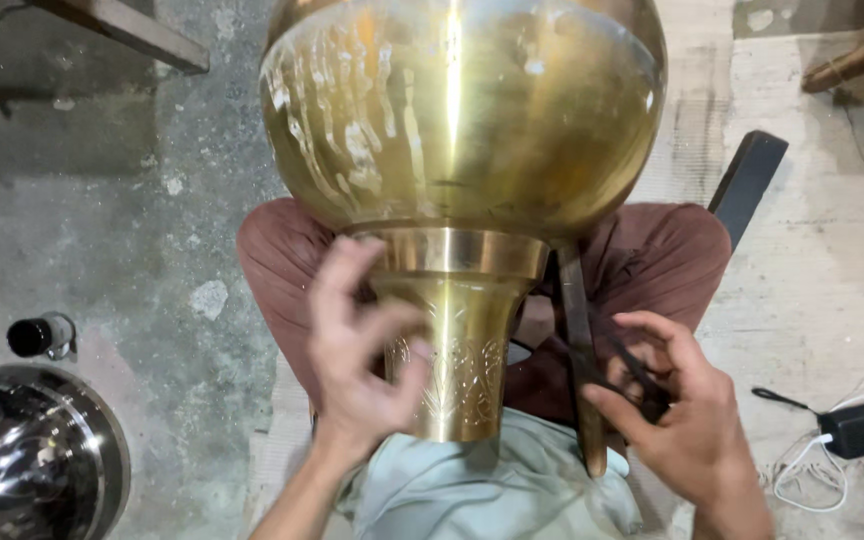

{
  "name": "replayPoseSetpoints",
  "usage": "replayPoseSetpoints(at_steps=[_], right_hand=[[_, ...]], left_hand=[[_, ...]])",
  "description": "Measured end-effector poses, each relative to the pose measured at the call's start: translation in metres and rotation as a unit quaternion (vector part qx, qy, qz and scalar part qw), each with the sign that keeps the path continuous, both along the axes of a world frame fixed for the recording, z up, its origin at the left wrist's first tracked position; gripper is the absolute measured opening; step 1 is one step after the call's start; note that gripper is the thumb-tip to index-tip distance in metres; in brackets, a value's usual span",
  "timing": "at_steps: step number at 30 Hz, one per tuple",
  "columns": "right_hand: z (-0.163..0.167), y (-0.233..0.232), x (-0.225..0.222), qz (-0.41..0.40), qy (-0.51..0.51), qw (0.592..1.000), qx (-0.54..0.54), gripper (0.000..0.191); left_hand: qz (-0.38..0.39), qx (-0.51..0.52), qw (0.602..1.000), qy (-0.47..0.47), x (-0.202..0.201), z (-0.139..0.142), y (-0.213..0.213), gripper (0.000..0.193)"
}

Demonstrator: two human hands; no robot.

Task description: The person sits on the floor with a large brass vase held between the legs and engraves a decorative floral pattern onto its flared neck using a small hand engraving tool. The person rotates the vase to reach new areas and switches to a different scribe partway through to continue the pattern.

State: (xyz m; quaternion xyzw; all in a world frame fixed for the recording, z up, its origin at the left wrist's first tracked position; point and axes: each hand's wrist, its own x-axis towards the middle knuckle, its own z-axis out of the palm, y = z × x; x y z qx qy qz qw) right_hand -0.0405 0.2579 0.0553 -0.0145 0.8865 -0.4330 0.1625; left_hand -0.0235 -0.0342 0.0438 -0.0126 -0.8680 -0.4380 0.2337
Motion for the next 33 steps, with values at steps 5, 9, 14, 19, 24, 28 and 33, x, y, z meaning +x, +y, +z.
replayPoseSetpoints(at_steps=[5, 9, 14, 19, 24, 28, 33], right_hand=[[0.021, -0.029, 0.002, 0.032, 0.083, 0.996, -0.004, 0.053], [0.032, -0.043, -0.005, 0.054, 0.072, 0.996, -0.002, 0.049], [0.036, -0.050, -0.006, 0.064, 0.073, 0.995, 0.023, 0.049], [0.035, -0.049, -0.007, 0.090, 0.104, 0.988, 0.076, 0.051], [0.037, -0.049, -0.008, 0.107, 0.115, 0.984, 0.085, 0.050], [0.037, -0.049, -0.008, 0.109, 0.107, 0.984, 0.095, 0.050], [0.036, -0.049, -0.008, 0.113, 0.104, 0.984, 0.091, 0.051]], left_hand=[[-0.114, -0.012, 0.985, -0.126, 0.031, 0.001, 0.030, 0.037], [-0.122, -0.034, 0.977, -0.171, 0.034, -0.004, 0.031, 0.048], [-0.127, -0.050, 0.972, -0.190, 0.031, -0.001, 0.029, 0.054], [-0.127, -0.045, 0.973, -0.186, 0.029, -0.002, 0.027, 0.052], [-0.127, -0.033, 0.975, -0.179, 0.029, -0.004, 0.026, 0.052], [-0.127, -0.031, 0.975, -0.179, 0.030, -0.005, 0.026, 0.051], [-0.126, -0.021, 0.975, -0.181, 0.030, -0.005, 0.026, 0.051]])
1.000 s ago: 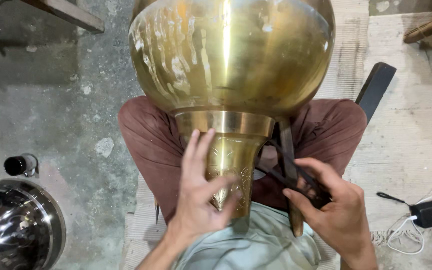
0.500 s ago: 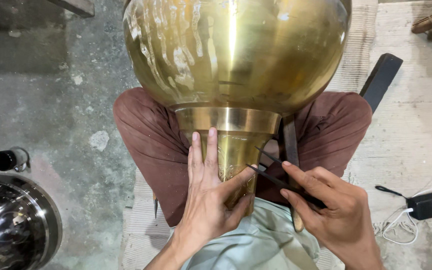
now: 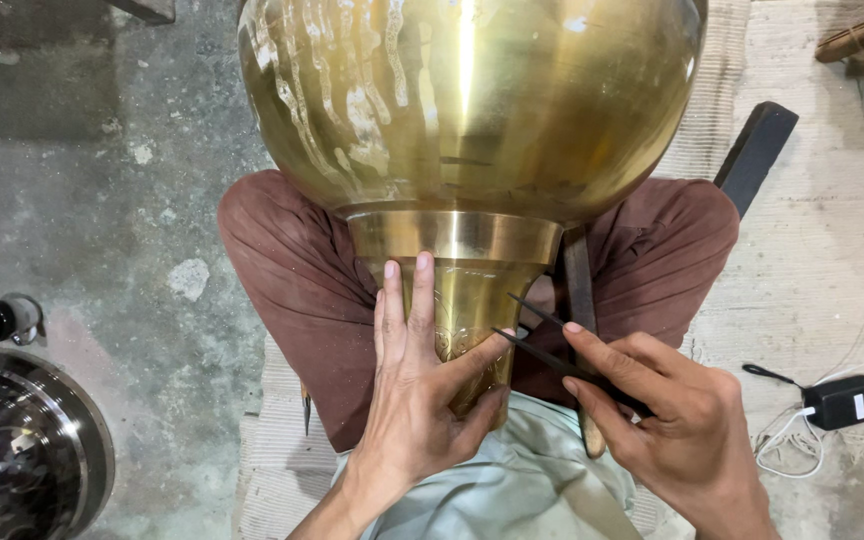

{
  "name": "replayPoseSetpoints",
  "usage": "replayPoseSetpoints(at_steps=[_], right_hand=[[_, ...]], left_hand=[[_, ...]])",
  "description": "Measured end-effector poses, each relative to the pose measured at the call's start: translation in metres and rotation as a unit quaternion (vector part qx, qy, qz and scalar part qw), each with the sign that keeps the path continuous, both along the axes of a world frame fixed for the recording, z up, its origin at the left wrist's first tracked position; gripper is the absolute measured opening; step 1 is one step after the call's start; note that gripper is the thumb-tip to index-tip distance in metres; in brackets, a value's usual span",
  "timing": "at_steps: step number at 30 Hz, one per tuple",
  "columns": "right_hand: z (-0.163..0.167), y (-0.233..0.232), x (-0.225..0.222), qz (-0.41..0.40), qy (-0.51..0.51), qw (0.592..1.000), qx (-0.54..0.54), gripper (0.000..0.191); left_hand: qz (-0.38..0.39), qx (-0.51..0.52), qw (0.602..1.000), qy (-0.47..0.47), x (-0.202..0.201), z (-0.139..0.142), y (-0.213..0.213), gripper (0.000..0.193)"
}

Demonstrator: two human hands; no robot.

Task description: The person sits on the floor with a large brass vase held between the legs and engraves a decorative floral pattern onto its flared neck using a small hand engraving tool. The person rotates the vase to reach new areas and switches to a different scribe partway through to continue the pattern.

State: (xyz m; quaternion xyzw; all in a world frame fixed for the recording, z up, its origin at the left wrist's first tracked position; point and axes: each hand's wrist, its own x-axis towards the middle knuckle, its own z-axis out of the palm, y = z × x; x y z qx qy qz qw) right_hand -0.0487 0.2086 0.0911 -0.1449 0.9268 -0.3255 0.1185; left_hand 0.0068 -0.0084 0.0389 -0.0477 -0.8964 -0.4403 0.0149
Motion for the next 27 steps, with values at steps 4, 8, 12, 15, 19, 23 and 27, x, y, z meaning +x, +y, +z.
replayPoseSetpoints(at_steps=[4, 8, 12, 15, 19, 23, 27], right_hand=[[0.0009, -0.0006, 0.0015, 0.010, 0.012, 1.000, -0.013, 0.051], [0.0021, -0.0012, 0.0013, 0.013, 0.012, 1.000, -0.001, 0.052], [0.0031, -0.0009, 0.0015, 0.021, 0.020, 1.000, 0.010, 0.051], [0.0027, -0.0006, 0.0017, 0.029, 0.033, 0.999, 0.005, 0.051], [0.0016, -0.0004, 0.0019, 0.026, 0.030, 0.999, 0.011, 0.051], [0.0016, 0.0000, 0.0026, 0.030, 0.034, 0.999, 0.014, 0.050], [0.0011, 0.0001, 0.0025, 0.031, 0.032, 0.999, 0.016, 0.050]], left_hand=[[0.001, -0.002, 1.000, 0.002, 0.0002, -0.0001, 0.0008, 0.051], [0.003, -0.001, 1.000, 0.003, 0.0000, -0.0003, 0.0009, 0.052], [0.001, -0.001, 1.000, 0.004, -0.0002, -0.0002, 0.0011, 0.053], [0.000, -0.001, 1.000, -0.001, 0.0003, 0.0004, 0.0007, 0.053], [-0.001, -0.002, 1.000, -0.002, 0.0002, -0.0001, 0.0007, 0.053], [0.000, -0.003, 1.000, 0.000, 0.0007, -0.0008, 0.0009, 0.053], [0.000, -0.001, 1.000, 0.000, 0.0005, -0.0019, 0.0006, 0.052]])
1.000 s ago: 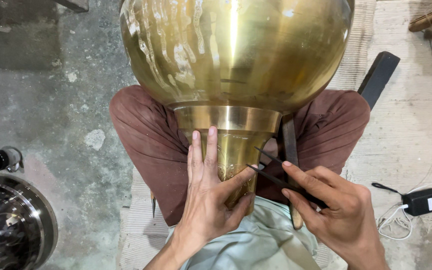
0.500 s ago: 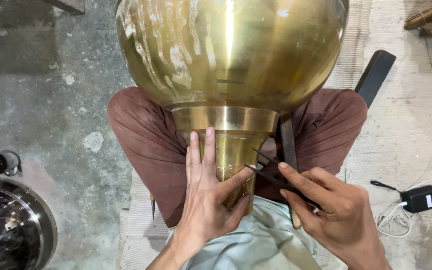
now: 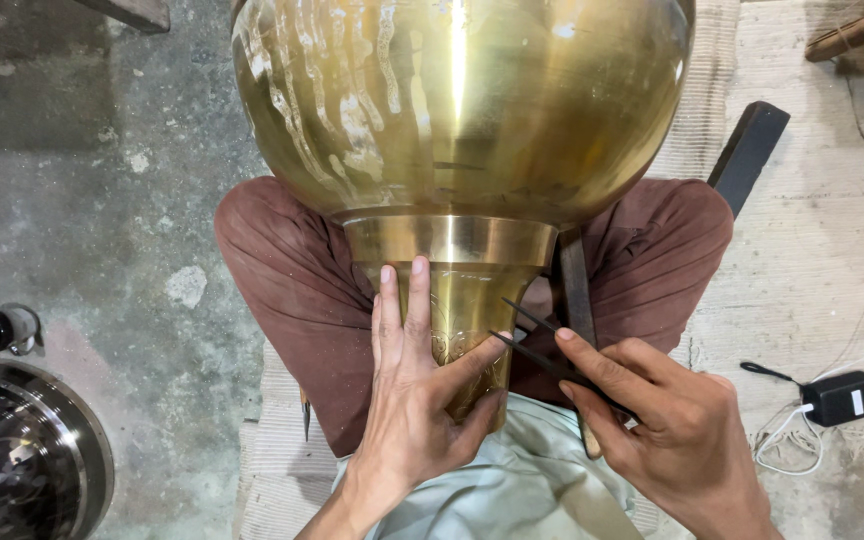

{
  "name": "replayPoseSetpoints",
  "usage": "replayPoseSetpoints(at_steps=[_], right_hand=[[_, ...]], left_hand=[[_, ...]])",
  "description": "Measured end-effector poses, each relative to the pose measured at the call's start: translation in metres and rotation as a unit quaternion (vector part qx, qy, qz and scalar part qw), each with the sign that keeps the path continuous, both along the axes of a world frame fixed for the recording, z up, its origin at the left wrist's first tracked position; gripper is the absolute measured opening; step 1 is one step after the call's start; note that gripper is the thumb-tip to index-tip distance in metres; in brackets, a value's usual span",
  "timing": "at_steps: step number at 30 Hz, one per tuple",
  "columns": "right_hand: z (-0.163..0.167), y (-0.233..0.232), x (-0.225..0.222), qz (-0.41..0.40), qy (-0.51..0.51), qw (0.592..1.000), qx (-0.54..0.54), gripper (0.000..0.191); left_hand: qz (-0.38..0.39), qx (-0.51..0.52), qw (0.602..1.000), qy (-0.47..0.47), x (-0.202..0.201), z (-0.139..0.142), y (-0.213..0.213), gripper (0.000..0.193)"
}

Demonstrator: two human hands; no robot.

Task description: The person sits on the floor with a large brass vase held between the legs and engraves a decorative floral pattern onto its flared neck using a small hand engraving tool. The person rotates the vase to reach new areas and switches to a different scribe partway through to continue the pattern.

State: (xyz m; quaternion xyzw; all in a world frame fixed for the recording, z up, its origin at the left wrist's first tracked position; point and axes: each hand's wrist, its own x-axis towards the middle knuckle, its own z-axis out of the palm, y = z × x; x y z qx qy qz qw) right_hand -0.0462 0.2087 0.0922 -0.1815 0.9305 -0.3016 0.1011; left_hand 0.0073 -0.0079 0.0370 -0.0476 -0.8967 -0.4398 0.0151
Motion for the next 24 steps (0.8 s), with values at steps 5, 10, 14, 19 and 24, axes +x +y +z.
replayPoseSetpoints(at_steps=[5, 10, 14, 19, 24], right_hand=[[-0.0002, 0.0002, 0.0002, 0.005, 0.007, 1.000, 0.005, 0.049], [0.0001, 0.0001, 0.0009, 0.008, 0.013, 1.000, 0.002, 0.049], [0.0004, -0.0007, 0.0013, 0.002, 0.014, 1.000, 0.005, 0.050], [0.0014, -0.0025, 0.0026, 0.002, 0.025, 1.000, 0.002, 0.050], [0.0019, -0.0028, 0.0026, 0.000, 0.024, 1.000, 0.002, 0.050]], left_hand=[[0.000, -0.001, 1.000, 0.003, 0.0000, -0.0003, 0.0004, 0.052], [0.000, -0.003, 1.000, 0.001, -0.0001, 0.0001, 0.0008, 0.053], [-0.001, -0.004, 1.000, 0.002, -0.0004, -0.0002, 0.0006, 0.054], [0.001, -0.006, 1.000, 0.005, -0.0001, -0.0004, 0.0003, 0.053], [0.003, -0.007, 1.000, 0.005, -0.0001, -0.0007, 0.0006, 0.052]])
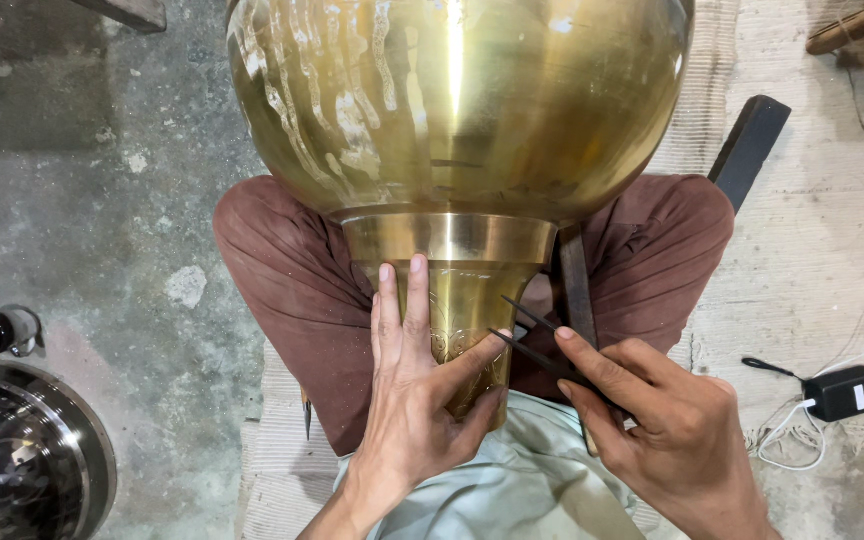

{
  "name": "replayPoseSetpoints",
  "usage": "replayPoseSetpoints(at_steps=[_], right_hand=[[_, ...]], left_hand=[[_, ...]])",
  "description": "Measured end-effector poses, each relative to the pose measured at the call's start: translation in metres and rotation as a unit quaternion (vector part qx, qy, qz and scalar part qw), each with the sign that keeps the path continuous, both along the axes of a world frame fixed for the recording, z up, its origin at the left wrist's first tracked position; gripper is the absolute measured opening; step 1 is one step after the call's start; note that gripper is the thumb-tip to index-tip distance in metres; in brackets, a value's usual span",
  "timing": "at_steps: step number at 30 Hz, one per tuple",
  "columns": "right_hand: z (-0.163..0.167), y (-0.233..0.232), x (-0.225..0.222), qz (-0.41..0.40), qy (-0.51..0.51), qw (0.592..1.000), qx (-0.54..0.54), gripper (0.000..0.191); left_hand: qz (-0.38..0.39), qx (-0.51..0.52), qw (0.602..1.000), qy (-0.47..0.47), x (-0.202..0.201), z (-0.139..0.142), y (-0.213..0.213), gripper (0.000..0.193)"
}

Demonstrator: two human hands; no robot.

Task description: The person sits on the floor with a large brass vase held between the legs and engraves a decorative floral pattern onto its flared neck using a small hand engraving tool. The person rotates the vase to reach new areas and switches to a different scribe partway through to continue the pattern.

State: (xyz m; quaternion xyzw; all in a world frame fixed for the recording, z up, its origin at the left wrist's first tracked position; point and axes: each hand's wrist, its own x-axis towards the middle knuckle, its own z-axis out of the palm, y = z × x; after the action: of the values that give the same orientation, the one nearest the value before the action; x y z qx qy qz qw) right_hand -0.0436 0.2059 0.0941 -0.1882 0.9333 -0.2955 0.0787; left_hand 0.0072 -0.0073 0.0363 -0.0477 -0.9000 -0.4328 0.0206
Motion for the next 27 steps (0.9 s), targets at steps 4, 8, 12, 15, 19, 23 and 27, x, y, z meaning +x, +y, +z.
replayPoseSetpoints(at_steps=[4, 8, 12, 15, 19, 23, 27], right_hand=[[0.0007, 0.0003, 0.0017, -0.003, -0.007, 1.000, 0.011, 0.050], [0.0008, -0.0009, 0.0018, -0.013, -0.027, 0.999, 0.016, 0.050], [0.0031, -0.0016, 0.0013, -0.006, -0.017, 1.000, 0.013, 0.050], [0.0040, -0.0022, 0.0009, -0.007, -0.016, 1.000, 0.013, 0.051], [0.0036, -0.0021, 0.0003, -0.006, -0.012, 1.000, 0.017, 0.050], [0.0031, -0.0016, 0.0004, 0.001, -0.004, 1.000, 0.009, 0.050], [0.0031, -0.0012, 0.0005, 0.002, -0.002, 1.000, 0.005, 0.050]], left_hand=[[0.001, 0.000, 1.000, 0.002, 0.0014, -0.0003, 0.0011, 0.051], [0.004, 0.003, 1.000, 0.000, 0.0023, -0.0003, 0.0010, 0.050], [0.005, 0.007, 1.000, 0.003, 0.0017, -0.0003, 0.0008, 0.051], [0.004, 0.010, 1.000, 0.005, 0.0013, -0.0004, 0.0006, 0.051], [0.005, 0.012, 1.000, 0.009, 0.0011, -0.0009, 0.0006, 0.050], [0.005, 0.009, 1.000, 0.004, 0.0011, -0.0010, 0.0012, 0.051], [0.005, 0.007, 1.000, 0.005, 0.0007, -0.0006, 0.0014, 0.051]])
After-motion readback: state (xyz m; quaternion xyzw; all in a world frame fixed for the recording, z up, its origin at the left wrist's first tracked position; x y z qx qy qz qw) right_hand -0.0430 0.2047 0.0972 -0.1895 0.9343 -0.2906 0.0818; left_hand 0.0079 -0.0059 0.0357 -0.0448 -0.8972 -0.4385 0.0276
